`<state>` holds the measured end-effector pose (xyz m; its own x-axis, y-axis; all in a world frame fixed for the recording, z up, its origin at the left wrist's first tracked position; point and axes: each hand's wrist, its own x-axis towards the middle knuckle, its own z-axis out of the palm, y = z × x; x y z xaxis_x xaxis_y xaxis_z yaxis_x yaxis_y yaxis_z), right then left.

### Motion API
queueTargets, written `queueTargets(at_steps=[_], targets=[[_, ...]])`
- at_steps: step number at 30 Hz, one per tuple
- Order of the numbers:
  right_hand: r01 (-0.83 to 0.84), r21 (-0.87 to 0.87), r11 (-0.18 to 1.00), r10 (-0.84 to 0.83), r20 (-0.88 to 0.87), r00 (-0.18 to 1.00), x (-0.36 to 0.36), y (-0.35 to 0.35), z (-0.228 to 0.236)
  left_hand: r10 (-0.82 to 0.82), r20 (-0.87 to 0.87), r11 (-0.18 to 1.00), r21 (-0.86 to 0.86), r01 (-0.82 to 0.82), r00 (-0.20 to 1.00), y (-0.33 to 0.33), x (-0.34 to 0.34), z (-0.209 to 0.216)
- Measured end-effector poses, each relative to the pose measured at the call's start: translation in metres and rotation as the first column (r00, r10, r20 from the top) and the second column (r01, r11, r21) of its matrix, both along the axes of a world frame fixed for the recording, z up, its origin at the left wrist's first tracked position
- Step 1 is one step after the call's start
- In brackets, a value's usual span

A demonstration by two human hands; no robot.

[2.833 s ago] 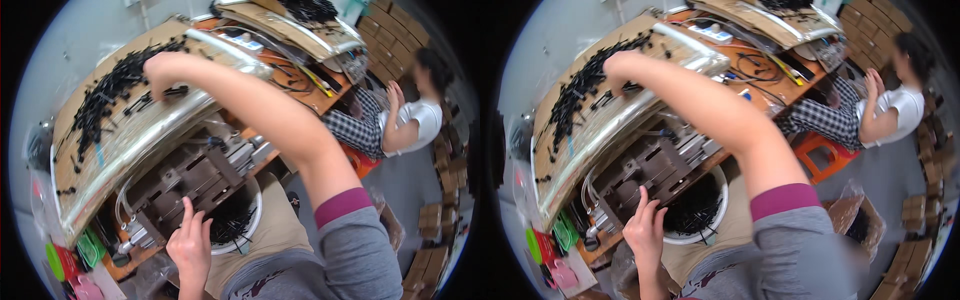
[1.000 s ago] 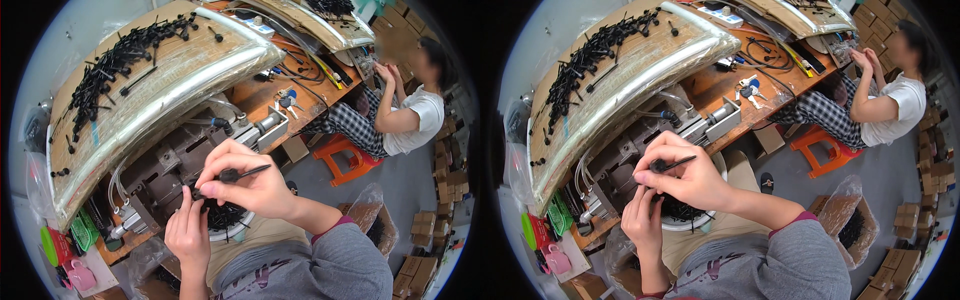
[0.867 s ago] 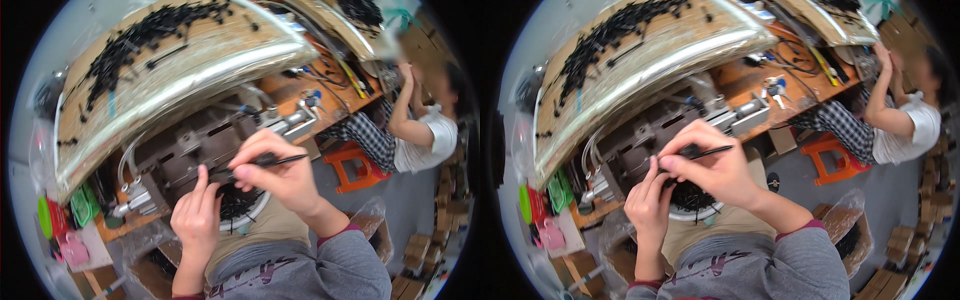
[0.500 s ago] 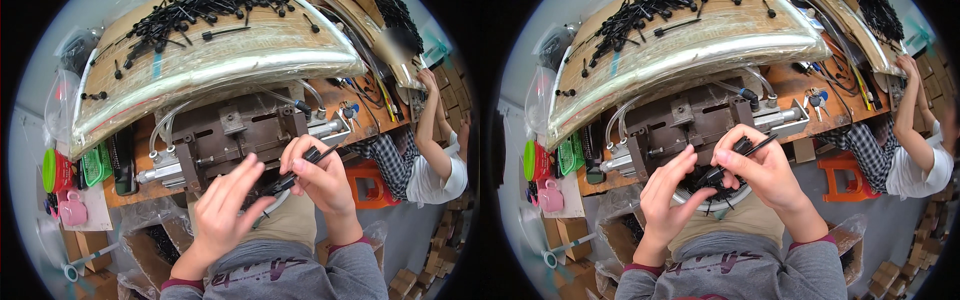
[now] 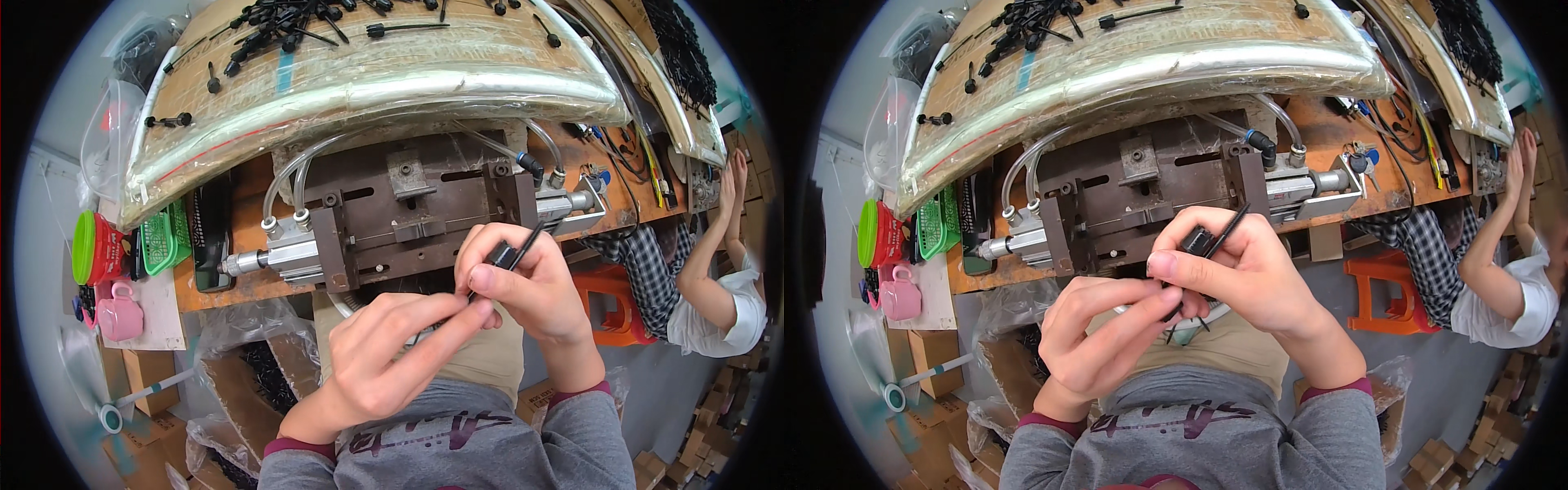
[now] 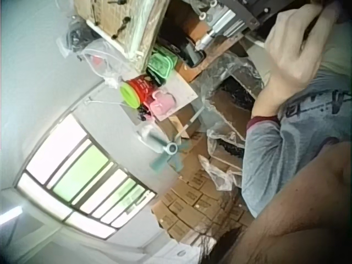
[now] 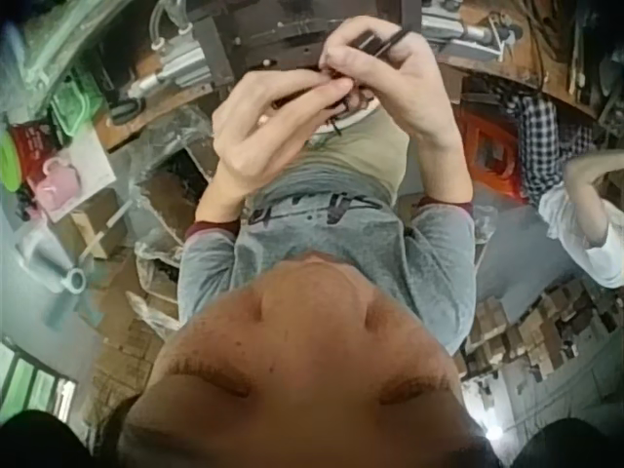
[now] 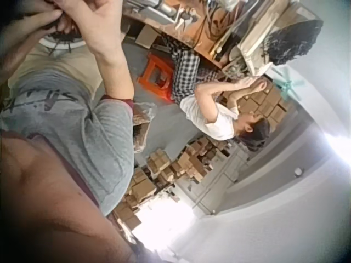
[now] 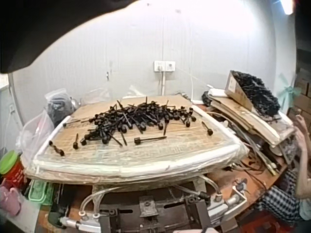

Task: Manually assemble black plastic electronic components using a specialized industrial jig.

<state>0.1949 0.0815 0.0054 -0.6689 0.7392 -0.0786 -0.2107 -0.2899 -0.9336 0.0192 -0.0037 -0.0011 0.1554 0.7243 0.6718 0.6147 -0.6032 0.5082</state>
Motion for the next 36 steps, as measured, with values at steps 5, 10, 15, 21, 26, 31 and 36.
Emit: queueTargets(at_steps=[5,10,15,21,26,31,36], targets=[[0.048,-0.016,0.999,-0.046,0.093,0.995,0.004,0.002,0.004,-0.079,0.054,0.996,-0.038,0.081,0.995,-0.003,-0.006,0.002],[0.486,0.343,0.804,-0.499,-0.057,0.865,0.013,0.011,0.009,0.059,0.122,0.990,-0.131,-0.043,0.991,-0.013,-0.006,-0.011],[0.426,0.554,0.716,-0.494,-0.029,0.869,0.013,0.003,0.003,0.191,-0.205,0.968,-0.125,-0.219,0.960,0.007,-0.001,-0.041],[0.357,0.779,0.516,-0.552,-0.017,0.834,0.012,-0.004,0.003,0.231,-0.208,0.965,-0.076,-0.251,0.951,0.009,0.007,-0.051],[0.295,0.865,0.406,-0.584,-0.003,0.812,0.010,-0.008,-0.007,0.265,-0.366,0.954,-0.036,-0.299,0.892,0.008,0.003,-0.047],[0.247,0.901,0.356,-0.543,-0.016,0.839,0.012,-0.004,-0.012,0.251,-0.436,0.958,-0.019,-0.287,0.864,0.015,-0.001,-0.040],[0.165,0.889,0.427,-0.491,0.075,0.868,0.010,-0.011,-0.013,0.253,-0.476,0.958,-0.001,-0.288,0.842,0.015,-0.001,-0.041]])
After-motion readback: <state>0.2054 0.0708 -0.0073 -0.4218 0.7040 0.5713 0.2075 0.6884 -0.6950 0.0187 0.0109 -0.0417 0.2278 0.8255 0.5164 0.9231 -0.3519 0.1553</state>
